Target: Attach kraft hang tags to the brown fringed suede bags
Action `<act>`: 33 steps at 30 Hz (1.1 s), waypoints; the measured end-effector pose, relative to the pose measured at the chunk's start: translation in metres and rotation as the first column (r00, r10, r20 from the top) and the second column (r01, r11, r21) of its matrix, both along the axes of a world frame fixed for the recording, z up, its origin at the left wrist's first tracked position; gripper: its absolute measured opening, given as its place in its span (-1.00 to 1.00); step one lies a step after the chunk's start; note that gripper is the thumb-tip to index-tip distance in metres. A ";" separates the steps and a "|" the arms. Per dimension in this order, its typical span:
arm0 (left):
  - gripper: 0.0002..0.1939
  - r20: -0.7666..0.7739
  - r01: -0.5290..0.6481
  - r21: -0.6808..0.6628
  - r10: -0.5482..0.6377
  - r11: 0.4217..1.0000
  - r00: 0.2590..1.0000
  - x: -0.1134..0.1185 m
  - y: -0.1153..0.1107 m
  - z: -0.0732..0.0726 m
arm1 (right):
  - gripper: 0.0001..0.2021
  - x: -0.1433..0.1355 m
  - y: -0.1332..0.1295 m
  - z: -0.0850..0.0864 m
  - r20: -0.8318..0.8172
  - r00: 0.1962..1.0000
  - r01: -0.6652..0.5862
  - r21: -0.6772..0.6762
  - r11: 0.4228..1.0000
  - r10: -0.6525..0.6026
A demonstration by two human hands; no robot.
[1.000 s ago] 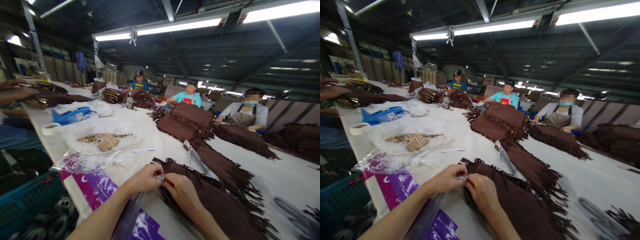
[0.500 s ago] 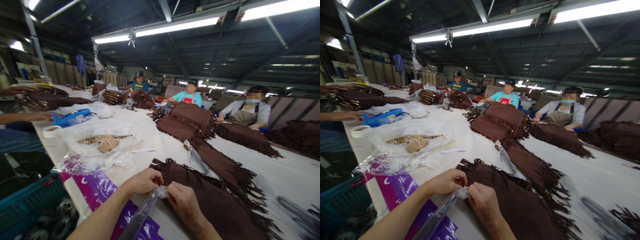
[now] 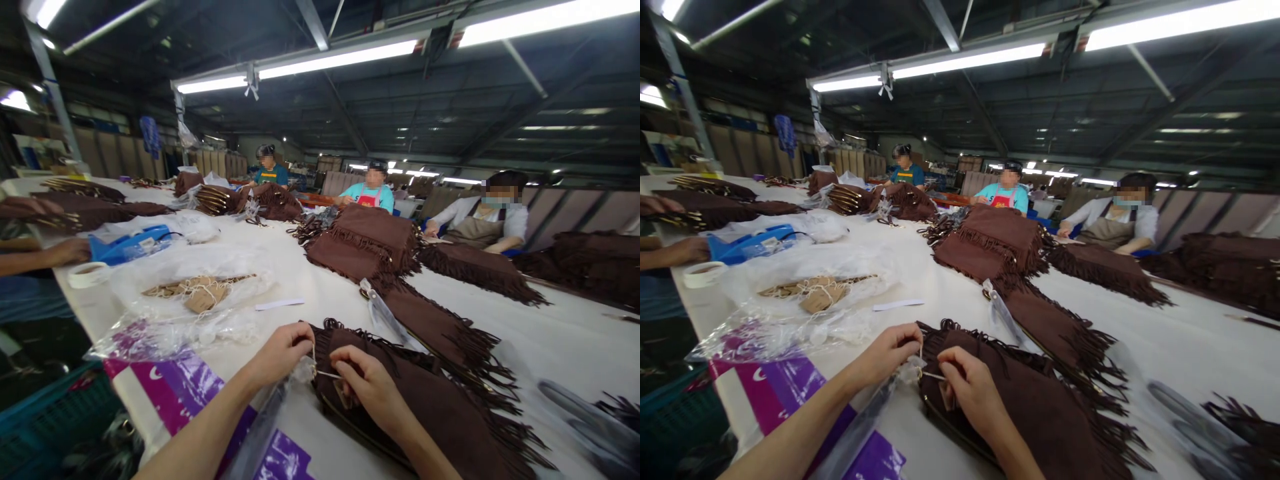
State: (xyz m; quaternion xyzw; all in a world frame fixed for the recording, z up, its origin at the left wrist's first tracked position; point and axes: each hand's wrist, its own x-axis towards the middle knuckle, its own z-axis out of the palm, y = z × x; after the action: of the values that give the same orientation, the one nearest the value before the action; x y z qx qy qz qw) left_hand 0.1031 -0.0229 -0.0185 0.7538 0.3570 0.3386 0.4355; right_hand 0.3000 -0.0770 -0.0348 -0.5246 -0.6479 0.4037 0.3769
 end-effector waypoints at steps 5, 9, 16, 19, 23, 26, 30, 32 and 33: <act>-0.91 0.112 -0.027 -0.009 0.028 1.000 0.993 0.008 -0.004 0.003 | -0.72 -0.021 0.011 0.000 -0.071 0.997 0.018 0.028 0.999 -0.016; -0.91 0.150 -0.032 -0.056 0.040 0.998 0.988 0.011 -0.005 0.001 | -0.77 -0.030 0.014 0.001 -0.132 0.991 0.031 0.073 0.997 -0.021; -0.89 0.060 -0.010 -0.154 0.019 0.988 0.998 0.010 -0.003 -0.004 | -0.67 -0.028 0.013 -0.005 -0.338 0.936 0.074 -0.084 0.994 -0.099; -0.89 0.011 -0.003 -0.139 0.005 0.990 1.000 0.011 -0.003 -0.006 | -0.70 -0.030 0.013 -0.009 -0.324 0.940 0.104 -0.032 0.994 -0.108; -0.88 -0.013 -0.028 -0.097 0.027 0.995 1.000 0.013 -0.002 -0.009 | -0.74 -0.031 0.015 -0.015 -0.275 0.955 0.129 0.061 0.990 -0.108; -0.86 -0.007 -0.037 -0.076 0.036 0.996 0.999 0.014 -0.001 -0.011 | -0.75 -0.030 0.016 -0.016 -0.262 0.960 0.126 0.072 0.989 -0.103; -0.87 0.023 -0.056 -0.090 0.058 0.994 0.998 0.014 0.000 -0.013 | -0.76 -0.031 0.016 -0.015 -0.231 0.967 0.135 0.091 0.987 -0.111; -0.88 0.045 -0.074 -0.113 0.079 0.991 0.996 0.014 0.000 -0.013 | -0.77 -0.032 0.016 -0.014 -0.220 0.968 0.145 0.102 0.984 -0.120; -0.89 0.056 -0.082 -0.142 0.090 0.986 0.994 0.014 -0.001 -0.013 | -0.77 -0.033 0.016 -0.014 -0.217 0.968 0.151 0.104 0.983 -0.125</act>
State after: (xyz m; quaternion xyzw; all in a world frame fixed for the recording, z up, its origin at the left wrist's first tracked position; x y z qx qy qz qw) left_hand 0.1172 -0.0234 -0.0312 0.6944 0.3982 0.3547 0.4831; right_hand 0.2671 -0.0605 -0.0488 -0.4996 -0.5894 0.3900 0.5008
